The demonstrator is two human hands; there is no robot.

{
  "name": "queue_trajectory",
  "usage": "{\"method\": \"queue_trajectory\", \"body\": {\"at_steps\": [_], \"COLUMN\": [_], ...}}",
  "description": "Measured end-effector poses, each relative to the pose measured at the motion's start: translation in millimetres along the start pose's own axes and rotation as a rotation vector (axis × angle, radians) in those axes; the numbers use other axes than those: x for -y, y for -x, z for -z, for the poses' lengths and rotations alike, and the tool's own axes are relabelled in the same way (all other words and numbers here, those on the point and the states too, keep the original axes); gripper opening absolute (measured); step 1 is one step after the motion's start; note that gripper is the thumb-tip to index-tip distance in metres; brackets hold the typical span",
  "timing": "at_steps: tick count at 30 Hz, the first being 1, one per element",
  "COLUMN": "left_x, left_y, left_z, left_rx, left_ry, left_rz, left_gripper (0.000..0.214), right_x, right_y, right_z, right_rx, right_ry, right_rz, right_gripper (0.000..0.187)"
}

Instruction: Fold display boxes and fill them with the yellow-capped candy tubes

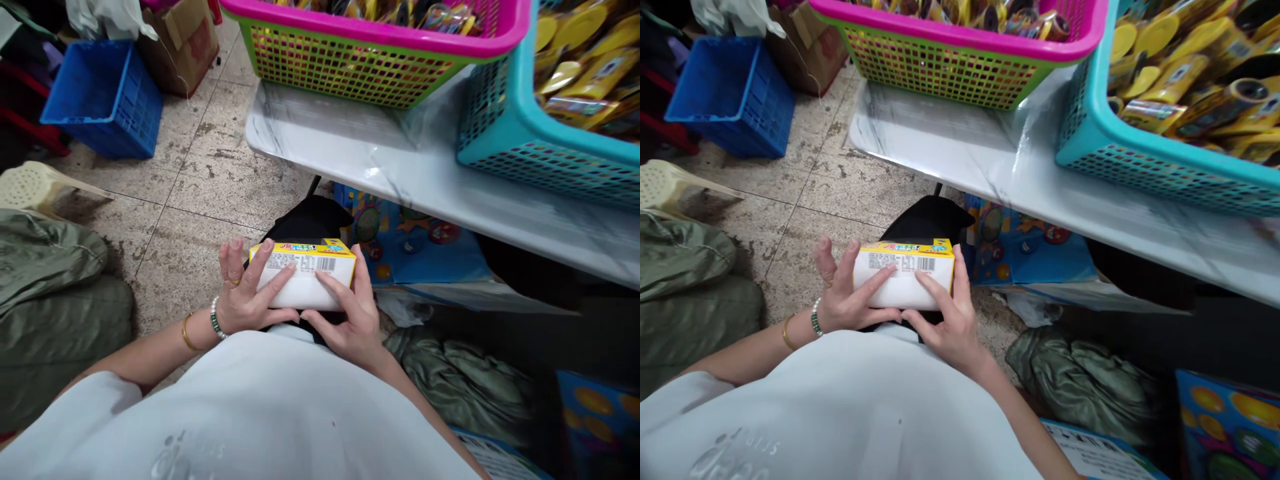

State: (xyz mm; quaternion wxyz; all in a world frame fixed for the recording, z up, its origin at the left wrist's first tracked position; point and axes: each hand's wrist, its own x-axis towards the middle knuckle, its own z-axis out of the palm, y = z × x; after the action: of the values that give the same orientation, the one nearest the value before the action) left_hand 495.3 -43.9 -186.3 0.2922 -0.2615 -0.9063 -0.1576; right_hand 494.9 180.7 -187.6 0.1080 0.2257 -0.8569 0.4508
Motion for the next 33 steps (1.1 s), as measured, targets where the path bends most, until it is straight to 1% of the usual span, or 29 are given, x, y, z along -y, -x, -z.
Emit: {"method": "queue_trajectory", "body": {"at_steps": [2,3,6,8,10,13,15,18,20,22,23,25,27,28,31,33], "left_x": [2.8,4.6,11.2,16.1,20.2,23.4,23.8,23.5,23.4,23.4,23.4,23.4,23.6,23.9,25.3,26.4], "left_y": [2.1,3.9,13.7,22.0,28.7,32.2,30.3,24.4,20.5,16.7,14.7,9.9,3.9,0.8,-6.1,-7.5], "left_z": [0.6,0.5,-2.7,-6.7,-10.7,-14.3,-15.3,-16.0,-16.3,-16.5,-16.6,-16.6,-16.5,-16.3,-15.2,-14.1], "left_rx": [-0.001,0.021,0.129,0.176,0.195,0.187,0.165,0.095,0.053,0.039,0.046,0.075,0.116,0.13,0.123,0.116], "left_ry": [-0.038,-0.034,0.076,0.17,0.235,0.261,0.247,0.22,0.185,0.169,0.172,0.192,0.217,0.232,0.274,0.273], "left_rz": [-0.007,0.002,0.088,0.149,0.177,0.18,0.161,0.08,0.018,0.0,0.022,0.116,0.22,0.249,0.242,0.22], "left_gripper": [0.094,0.096,0.098,0.094,0.088,0.083,0.078,0.07,0.069,0.073,0.076,0.079,0.076,0.071,0.059,0.058], "right_x": [-1.4,-2.9,-9.6,-14.3,-17.9,-20.6,-21.3,-21.8,-21.5,-19.8,-18.3,-14.1,-9.7,-7.9,-4.8,-3.9], "right_y": [-0.9,-1.1,-0.9,-0.1,1.0,2.3,2.8,2.3,1.5,0.5,0.0,-1.5,-3.7,-5.1,-9.1,-10.9], "right_z": [0.8,0.6,-0.6,-1.7,-2.7,-4.1,-4.5,-3.9,-3.3,-3.5,-4.2,-6.7,-10.1,-11.7,-14.5,-14.6], "right_rx": [0.024,0.029,0.053,0.064,0.069,0.053,0.041,0.036,0.028,0.021,0.019,0.008,-0.016,-0.029,-0.047,-0.043], "right_ry": [0.047,0.067,0.111,0.131,0.141,0.134,0.132,0.139,0.141,0.134,0.133,0.148,0.188,0.207,0.224,0.228], "right_rz": [0.018,0.021,0.02,0.014,0.016,0.052,0.067,0.094,0.118,0.124,0.109,0.037,-0.06,-0.093,-0.108,-0.082], "right_gripper": [0.063,0.063,0.059,0.057,0.057,0.056,0.055,0.053,0.052,0.052,0.053,0.056,0.056,0.053,0.042,0.04]}}
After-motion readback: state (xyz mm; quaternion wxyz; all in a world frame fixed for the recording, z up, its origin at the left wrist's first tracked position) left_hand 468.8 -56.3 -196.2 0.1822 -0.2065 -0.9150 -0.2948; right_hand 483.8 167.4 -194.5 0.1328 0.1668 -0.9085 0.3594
